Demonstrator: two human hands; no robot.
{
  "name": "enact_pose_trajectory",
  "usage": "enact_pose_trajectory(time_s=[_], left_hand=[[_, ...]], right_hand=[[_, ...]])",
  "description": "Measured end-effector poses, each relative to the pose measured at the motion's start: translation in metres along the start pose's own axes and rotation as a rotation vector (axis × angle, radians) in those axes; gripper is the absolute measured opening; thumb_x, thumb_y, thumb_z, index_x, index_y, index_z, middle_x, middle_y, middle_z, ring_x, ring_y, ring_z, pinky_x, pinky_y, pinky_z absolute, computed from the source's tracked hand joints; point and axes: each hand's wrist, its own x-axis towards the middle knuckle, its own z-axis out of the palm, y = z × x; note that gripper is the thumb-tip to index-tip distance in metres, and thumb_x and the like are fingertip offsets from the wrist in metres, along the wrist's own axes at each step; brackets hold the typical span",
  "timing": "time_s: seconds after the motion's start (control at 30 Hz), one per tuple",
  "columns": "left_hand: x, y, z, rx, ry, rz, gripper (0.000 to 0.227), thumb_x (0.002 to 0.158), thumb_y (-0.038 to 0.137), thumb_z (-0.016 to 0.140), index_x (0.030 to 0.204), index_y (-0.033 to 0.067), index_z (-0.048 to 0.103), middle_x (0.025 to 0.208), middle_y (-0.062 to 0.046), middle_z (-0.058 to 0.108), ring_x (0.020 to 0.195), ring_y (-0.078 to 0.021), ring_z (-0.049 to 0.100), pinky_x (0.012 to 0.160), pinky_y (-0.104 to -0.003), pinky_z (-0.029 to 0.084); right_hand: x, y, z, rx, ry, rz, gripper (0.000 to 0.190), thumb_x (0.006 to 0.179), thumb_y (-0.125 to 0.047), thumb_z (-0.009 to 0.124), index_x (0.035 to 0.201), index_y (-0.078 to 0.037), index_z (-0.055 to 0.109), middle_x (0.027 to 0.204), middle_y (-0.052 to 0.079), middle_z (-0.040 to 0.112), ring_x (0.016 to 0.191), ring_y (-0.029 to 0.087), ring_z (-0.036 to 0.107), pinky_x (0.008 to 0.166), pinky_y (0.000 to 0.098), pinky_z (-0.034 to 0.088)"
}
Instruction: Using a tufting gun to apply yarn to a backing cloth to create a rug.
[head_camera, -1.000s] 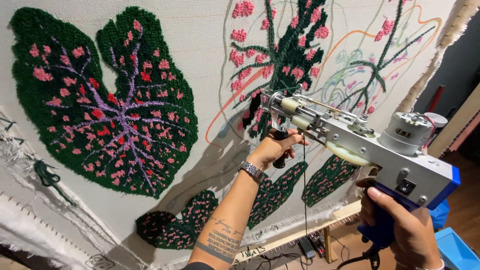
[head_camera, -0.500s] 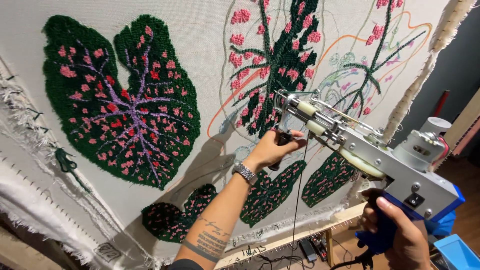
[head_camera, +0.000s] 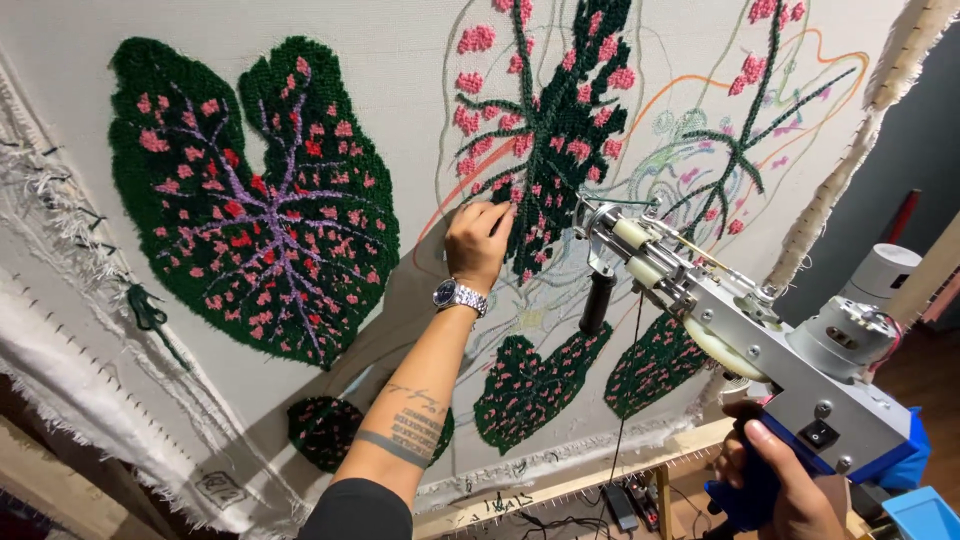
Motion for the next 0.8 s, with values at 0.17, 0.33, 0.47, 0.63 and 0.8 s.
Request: enact_pose_trajectory(time_s=[0.17, 0.33, 0.47, 0.63, 0.8], left_hand=[[0.0, 0.009, 0.004, 0.035, 0.048, 0.021, 0.009, 0.092, 0.017, 0.077, 0.098, 0.0104, 0.076, 0.094, -0.006, 0.07, 0.092, -0.0297, 0.066, 0.082, -0.042, 0.054], [-0.004, 0.008, -0.005, -0.049, 0.061, 0.048, 0.008, 0.093, 0.011, 0.071, 0.097, 0.0063, 0.066, 0.098, -0.009, 0.066, 0.092, -0.0313, 0.064, 0.083, -0.042, 0.052], [-0.002, 0.007, -0.017, -0.152, 0.048, 0.003, 0.01, 0.096, 0.013, 0.071, 0.099, 0.0048, 0.065, 0.097, -0.009, 0.066, 0.089, -0.0277, 0.064, 0.082, -0.04, 0.053], [0.011, 0.007, -0.023, -0.084, -0.024, 0.167, 0.026, 0.089, 0.022, 0.081, 0.104, 0.0038, 0.071, 0.098, -0.012, 0.07, 0.09, -0.0288, 0.067, 0.079, -0.039, 0.055], [0.005, -0.009, -0.013, 0.003, -0.068, 0.169, 0.012, 0.096, 0.015, 0.075, 0.106, 0.0073, 0.073, 0.1, -0.009, 0.072, 0.092, -0.0275, 0.068, 0.08, -0.038, 0.057]], right_hand=[[-0.014, -0.009, 0.013, 0.011, 0.012, 0.011, 0.043, 0.093, -0.029, 0.062, 0.128, -0.004, 0.06, 0.078, 0.008, 0.051, 0.067, 0.021, 0.048, 0.068, 0.04, 0.044], [0.018, 0.036, -0.026, 0.139, 0.048, -0.075, 0.041, 0.097, -0.02, 0.067, 0.136, -0.012, 0.057, 0.081, 0.011, 0.057, 0.065, 0.023, 0.051, 0.065, 0.0436, 0.047], [0.009, 0.033, -0.01, 0.224, -0.041, -0.09, 0.036, 0.098, -0.02, 0.067, 0.129, -0.008, 0.053, 0.079, 0.011, 0.055, 0.064, 0.022, 0.05, 0.063, 0.042, 0.046], [-0.001, 0.039, 0.004, 0.112, 0.028, -0.025, 0.04, 0.094, -0.024, 0.062, 0.127, -0.003, 0.058, 0.073, 0.007, 0.05, 0.06, 0.018, 0.047, 0.06, 0.0379, 0.043], [-0.017, 0.054, 0.01, 0.166, 0.093, -0.14, 0.03, 0.098, -0.017, 0.065, 0.124, -0.01, 0.051, 0.076, 0.011, 0.053, 0.06, 0.022, 0.049, 0.061, 0.0433, 0.045]])
